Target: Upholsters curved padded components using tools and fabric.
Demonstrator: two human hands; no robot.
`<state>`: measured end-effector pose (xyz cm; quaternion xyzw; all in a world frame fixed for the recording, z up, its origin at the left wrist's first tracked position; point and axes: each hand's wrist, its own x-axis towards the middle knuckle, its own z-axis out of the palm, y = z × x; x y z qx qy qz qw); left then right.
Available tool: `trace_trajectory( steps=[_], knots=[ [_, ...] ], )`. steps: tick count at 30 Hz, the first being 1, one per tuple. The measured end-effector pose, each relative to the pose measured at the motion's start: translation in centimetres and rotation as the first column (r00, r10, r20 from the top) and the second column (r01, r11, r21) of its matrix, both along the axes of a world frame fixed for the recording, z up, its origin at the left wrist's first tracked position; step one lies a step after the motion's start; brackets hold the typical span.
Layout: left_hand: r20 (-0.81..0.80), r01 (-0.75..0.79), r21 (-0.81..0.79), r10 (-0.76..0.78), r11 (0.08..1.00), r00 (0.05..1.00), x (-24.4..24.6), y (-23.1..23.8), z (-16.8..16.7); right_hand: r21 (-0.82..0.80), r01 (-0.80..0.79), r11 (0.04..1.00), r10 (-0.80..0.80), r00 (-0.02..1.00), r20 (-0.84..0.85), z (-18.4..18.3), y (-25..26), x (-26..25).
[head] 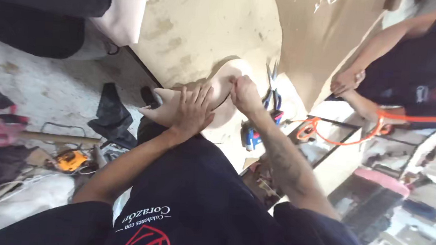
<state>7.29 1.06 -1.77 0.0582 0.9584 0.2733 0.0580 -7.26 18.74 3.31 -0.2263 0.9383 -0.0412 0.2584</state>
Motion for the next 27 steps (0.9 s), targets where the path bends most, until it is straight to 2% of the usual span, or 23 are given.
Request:
trace_trajectory(
  steps=[2,3,4,5,7,9,11,13,15,17,20,21,24,27],
  knots=[
    [0.028,-0.010,-0.032,0.011,0.999,1.000,-0.3,0.3,0.3,0.029,-0.317,0.948,0.316,0.948,0.036,-0.1,2.0,-1.4],
    [0.057,-0.002,-0.060,0.006,0.998,0.998,-0.6,0.4,0.4,0.049,-0.417,0.908,0.416,0.909,0.031,0.0,2.4,-1.8],
    [0.083,0.004,-0.080,0.003,0.997,0.997,-1.0,0.5,0.5,0.079,-0.446,0.892,0.445,0.895,0.032,0.3,2.4,-1.9],
    [0.100,0.006,-0.097,0.003,0.995,0.995,-1.3,0.7,0.6,0.107,-0.385,0.917,0.382,0.923,0.050,0.6,1.9,-1.5],
    [0.110,0.015,-0.143,0.001,0.990,0.994,-1.6,1.0,1.1,0.116,-0.092,0.989,0.084,0.994,0.073,0.6,0.5,0.2],
    [0.081,0.005,-0.169,0.009,0.986,0.997,-2.8,1.3,1.1,0.040,0.187,0.982,-0.188,0.982,0.026,0.5,-0.9,0.3],
    [0.068,-0.036,-0.140,0.046,0.989,0.997,-3.6,1.9,1.3,-0.070,0.301,0.951,-0.302,0.953,-0.004,-0.1,-0.9,0.7],
    [0.195,-0.122,-0.004,0.120,0.993,0.973,-5.1,2.2,2.1,-0.136,0.296,0.945,-0.300,0.954,-0.005,0.7,-0.6,1.5],
    [0.393,-0.255,0.268,0.137,0.929,0.909,-7.1,1.4,2.9,-0.171,0.259,0.950,-0.263,0.965,-0.001,2.6,-0.5,2.9],
    [0.500,-0.358,0.529,0.059,0.769,0.864,-9.1,0.4,3.5,-0.205,0.207,0.956,-0.226,0.972,-0.069,4.2,-0.9,4.6],
    [0.465,-0.355,0.803,-0.130,0.478,0.876,-10.8,-0.2,4.5,-0.282,0.132,0.950,-0.203,0.949,-0.240,3.8,-0.8,7.2],
    [0.449,-0.336,0.836,-0.189,0.434,0.873,-11.1,-0.2,4.9,-0.301,0.109,0.947,-0.207,0.926,-0.316,3.0,-0.4,8.0],
    [0.448,-0.311,0.863,-0.319,0.397,0.835,-11.3,0.1,5.8,-0.391,0.088,0.916,-0.293,0.813,-0.504,1.3,0.6,9.9],
    [0.481,-0.347,0.855,-0.337,0.385,0.810,-10.9,0.7,6.7,-0.485,0.200,0.851,-0.481,0.668,-0.568,0.7,0.4,11.4]
  ],
)
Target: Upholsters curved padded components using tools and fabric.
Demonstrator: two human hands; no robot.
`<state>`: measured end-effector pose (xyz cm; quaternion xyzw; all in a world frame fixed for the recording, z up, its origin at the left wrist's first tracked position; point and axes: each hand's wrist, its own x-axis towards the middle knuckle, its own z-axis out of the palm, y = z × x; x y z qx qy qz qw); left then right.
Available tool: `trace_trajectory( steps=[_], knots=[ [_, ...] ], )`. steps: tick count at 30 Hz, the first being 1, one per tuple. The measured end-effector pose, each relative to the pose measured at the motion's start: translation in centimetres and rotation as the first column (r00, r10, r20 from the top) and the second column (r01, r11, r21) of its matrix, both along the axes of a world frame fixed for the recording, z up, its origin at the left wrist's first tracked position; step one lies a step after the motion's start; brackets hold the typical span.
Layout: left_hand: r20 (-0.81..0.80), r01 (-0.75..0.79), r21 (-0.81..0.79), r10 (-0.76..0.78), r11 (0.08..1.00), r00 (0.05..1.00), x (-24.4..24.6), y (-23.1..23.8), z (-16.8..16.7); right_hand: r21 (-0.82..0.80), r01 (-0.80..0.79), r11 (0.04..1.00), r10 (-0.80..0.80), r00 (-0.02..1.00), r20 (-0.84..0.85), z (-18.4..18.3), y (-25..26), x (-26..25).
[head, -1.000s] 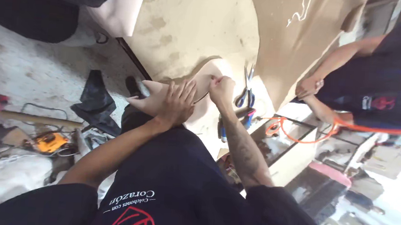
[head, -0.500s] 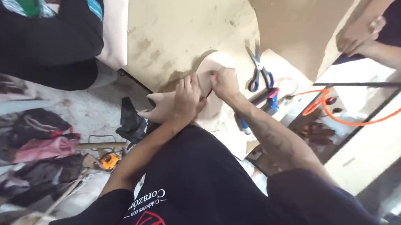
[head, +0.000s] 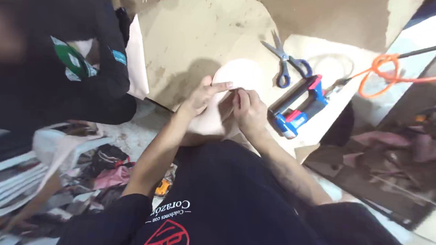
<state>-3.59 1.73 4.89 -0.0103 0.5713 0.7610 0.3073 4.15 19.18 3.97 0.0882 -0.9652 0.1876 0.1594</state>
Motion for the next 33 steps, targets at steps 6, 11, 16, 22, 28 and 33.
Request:
trace_trajectory(
  steps=[6,11,16,22,28,33],
  knots=[
    [-0.064,-0.083,-0.142,0.075,0.986,0.995,0.9,1.9,1.5,-0.003,0.123,0.992,-0.115,0.934,0.339,3.8,-1.2,-0.5],
    [-0.072,-0.111,-0.181,0.099,0.977,0.992,1.3,2.2,2.4,0.014,-0.020,1.000,0.013,0.927,0.374,4.6,-0.2,-1.8],
    [-0.076,-0.120,-0.216,0.106,0.969,0.991,1.3,1.9,2.0,0.075,-0.398,0.914,0.387,0.913,0.128,2.1,3.0,-2.7],
    [0.003,-0.124,-0.203,0.128,0.971,0.992,0.7,2.1,1.9,0.168,-0.610,0.775,0.572,0.789,0.225,3.4,4.9,-5.0],
    [-0.040,-0.229,-0.265,0.226,0.937,0.973,0.1,2.6,0.5,-0.366,0.145,0.919,0.032,0.899,0.437,2.0,0.4,-3.6],
    [-0.127,-0.227,-0.309,0.197,0.924,0.972,1.0,2.4,1.0,-0.519,0.487,0.702,-0.117,0.798,0.591,2.8,-1.2,-3.2]
  ],
)
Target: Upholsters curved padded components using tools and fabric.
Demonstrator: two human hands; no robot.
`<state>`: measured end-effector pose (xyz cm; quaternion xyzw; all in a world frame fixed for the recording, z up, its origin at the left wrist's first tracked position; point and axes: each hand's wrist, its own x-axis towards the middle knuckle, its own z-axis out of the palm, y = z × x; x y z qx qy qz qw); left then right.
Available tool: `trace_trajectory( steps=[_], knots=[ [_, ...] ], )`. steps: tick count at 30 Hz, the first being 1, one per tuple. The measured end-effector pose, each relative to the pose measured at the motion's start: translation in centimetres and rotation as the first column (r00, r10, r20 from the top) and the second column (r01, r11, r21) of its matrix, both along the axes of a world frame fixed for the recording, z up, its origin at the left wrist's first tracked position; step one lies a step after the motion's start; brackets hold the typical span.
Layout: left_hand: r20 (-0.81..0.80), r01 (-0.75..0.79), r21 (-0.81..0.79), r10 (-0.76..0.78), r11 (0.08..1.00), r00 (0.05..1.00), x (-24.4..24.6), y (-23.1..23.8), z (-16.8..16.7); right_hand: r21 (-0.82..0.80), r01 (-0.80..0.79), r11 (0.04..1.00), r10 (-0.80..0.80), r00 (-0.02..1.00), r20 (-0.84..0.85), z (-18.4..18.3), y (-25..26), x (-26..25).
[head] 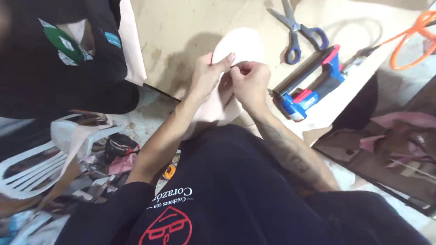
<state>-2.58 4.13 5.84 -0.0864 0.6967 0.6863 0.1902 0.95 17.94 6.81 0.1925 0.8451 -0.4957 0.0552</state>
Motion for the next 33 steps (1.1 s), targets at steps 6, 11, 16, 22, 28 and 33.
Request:
trace_trajectory(
  steps=[6,11,16,22,28,33],
  knots=[
    [-0.179,0.001,-0.375,-0.073,0.927,0.981,3.5,2.5,4.8,-0.624,0.521,0.583,-0.213,0.839,0.501,4.9,2.0,1.0],
    [-0.621,-0.140,-0.281,-0.069,0.950,0.781,8.5,3.4,6.9,-0.840,0.336,0.426,-0.073,0.938,0.338,8.8,3.7,4.8],
    [-0.710,-0.114,-0.092,0.016,0.989,0.704,9.0,2.7,7.0,0.092,-0.240,0.966,0.253,0.819,-0.515,7.0,4.2,6.1],
    [-0.701,-0.188,-0.051,0.099,0.981,0.706,8.5,3.5,5.5,-0.749,0.200,0.632,-0.092,0.979,0.184,9.3,3.2,4.7],
    [-0.699,-0.232,-0.115,0.088,0.966,0.710,8.5,3.8,5.8,0.151,-0.158,0.976,0.215,0.825,-0.523,6.0,3.6,5.3],
    [-0.680,-0.250,-0.109,0.111,0.962,0.724,8.0,4.3,5.7,-0.332,0.003,0.943,-0.081,0.972,-0.223,7.3,2.3,4.8]
  ],
)
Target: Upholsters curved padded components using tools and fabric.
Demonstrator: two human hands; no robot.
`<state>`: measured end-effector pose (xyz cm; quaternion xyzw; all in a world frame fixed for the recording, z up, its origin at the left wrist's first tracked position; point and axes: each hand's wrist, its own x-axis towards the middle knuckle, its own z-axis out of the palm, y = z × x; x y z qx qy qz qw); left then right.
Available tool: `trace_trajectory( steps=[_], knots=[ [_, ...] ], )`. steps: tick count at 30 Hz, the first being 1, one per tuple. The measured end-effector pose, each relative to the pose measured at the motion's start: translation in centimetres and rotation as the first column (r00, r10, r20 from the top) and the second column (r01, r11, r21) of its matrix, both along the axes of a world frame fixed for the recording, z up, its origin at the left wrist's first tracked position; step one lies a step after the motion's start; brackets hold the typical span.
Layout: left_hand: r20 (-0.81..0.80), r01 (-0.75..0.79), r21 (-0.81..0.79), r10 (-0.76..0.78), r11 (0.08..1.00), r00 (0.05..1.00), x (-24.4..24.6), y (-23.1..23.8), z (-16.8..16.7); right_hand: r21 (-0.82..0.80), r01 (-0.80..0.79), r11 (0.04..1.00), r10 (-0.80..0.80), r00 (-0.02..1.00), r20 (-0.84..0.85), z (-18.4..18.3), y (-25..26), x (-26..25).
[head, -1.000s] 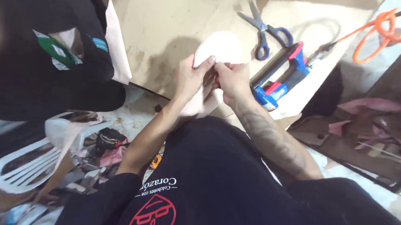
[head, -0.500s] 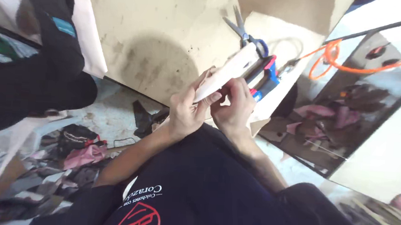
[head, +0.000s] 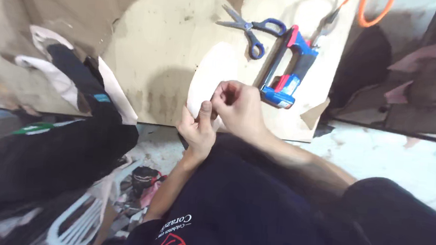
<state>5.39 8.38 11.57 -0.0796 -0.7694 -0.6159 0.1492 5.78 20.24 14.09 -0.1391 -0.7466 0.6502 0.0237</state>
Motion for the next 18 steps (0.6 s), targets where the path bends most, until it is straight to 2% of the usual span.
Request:
trace_trajectory(
  steps=[1,2,3,4,5,6,7,8,9,10,11,12,13,14,15,16,18],
  knots=[
    [-0.030,-0.013,-0.010,0.013,1.000,0.999,0.1,0.0,-0.2,-0.392,0.074,0.917,0.024,0.970,0.240,1.3,0.4,-0.5],
    [-0.069,-0.025,-0.027,0.023,0.999,0.997,0.4,-0.1,-0.4,-0.623,0.184,0.761,0.104,0.912,0.397,2.2,1.0,-0.8],
    [-0.104,-0.023,-0.032,0.019,0.999,0.994,0.6,-0.3,-0.5,-0.707,0.235,0.667,0.162,0.881,0.445,2.5,1.4,-0.8],
    [-0.128,-0.010,-0.019,0.008,1.000,0.992,0.7,-0.3,-0.5,-0.711,0.192,0.677,0.169,0.899,0.404,2.5,1.7,-0.5],
    [-0.131,0.009,-0.002,-0.009,1.000,0.991,0.8,-0.1,-0.4,-0.608,0.075,0.790,0.130,0.949,0.286,2.2,1.8,0.0],
    [-0.119,0.022,0.010,-0.021,1.000,0.993,0.9,0.0,-0.2,-0.337,-0.052,0.940,0.091,0.991,0.099,1.4,1.8,0.5],
    [-0.101,0.032,0.012,-0.030,0.999,0.994,0.9,0.0,-0.1,0.043,-0.098,0.994,0.102,0.989,-0.106,0.5,1.7,0.9],
    [-0.088,0.033,0.010,-0.032,0.999,0.996,0.8,0.2,0.0,0.344,-0.075,0.936,0.168,0.953,-0.250,-0.4,1.9,1.0],
    [-0.082,0.028,0.002,-0.027,1.000,0.996,0.7,0.3,0.0,0.507,-0.045,0.861,0.228,0.925,-0.304,-1.0,1.9,1.0],
    [-0.079,0.020,-0.006,-0.020,1.000,0.997,0.5,0.4,0.1,0.547,-0.021,0.837,0.228,0.922,-0.313,-1.3,1.7,1.0],
    [-0.079,0.017,-0.011,-0.018,1.000,0.997,0.4,0.5,0.1,0.489,-0.007,0.872,0.171,0.942,-0.290,-1.3,1.4,1.0],
    [-0.081,0.018,-0.016,-0.019,1.000,0.997,0.2,0.6,0.1,0.335,-0.002,0.942,0.079,0.973,-0.216,-0.9,1.0,0.8],
    [-0.078,0.026,-0.013,-0.027,1.000,0.997,0.3,0.6,0.1,0.107,-0.007,0.994,0.015,0.997,-0.075,-0.3,0.9,0.6],
    [-0.069,0.043,-0.006,-0.044,0.999,0.997,0.4,0.5,0.0,-0.141,-0.014,0.990,0.025,0.997,0.072,0.4,1.2,0.4],
    [-0.059,0.065,-0.004,-0.065,0.998,0.996,0.6,0.4,0.0,-0.310,-0.020,0.951,0.075,0.983,0.169,0.9,1.8,0.2],
    [-0.041,0.091,-0.014,-0.091,0.996,0.995,0.9,0.2,0.1,-0.332,-0.059,0.942,0.132,0.971,0.201,1.3,2.5,0.1],
    [-0.013,0.129,-0.058,-0.130,0.990,0.991,1.2,-0.1,0.2,-0.047,-0.198,0.979,0.203,0.969,0.138,1.8,3.8,0.3]
  ],
)
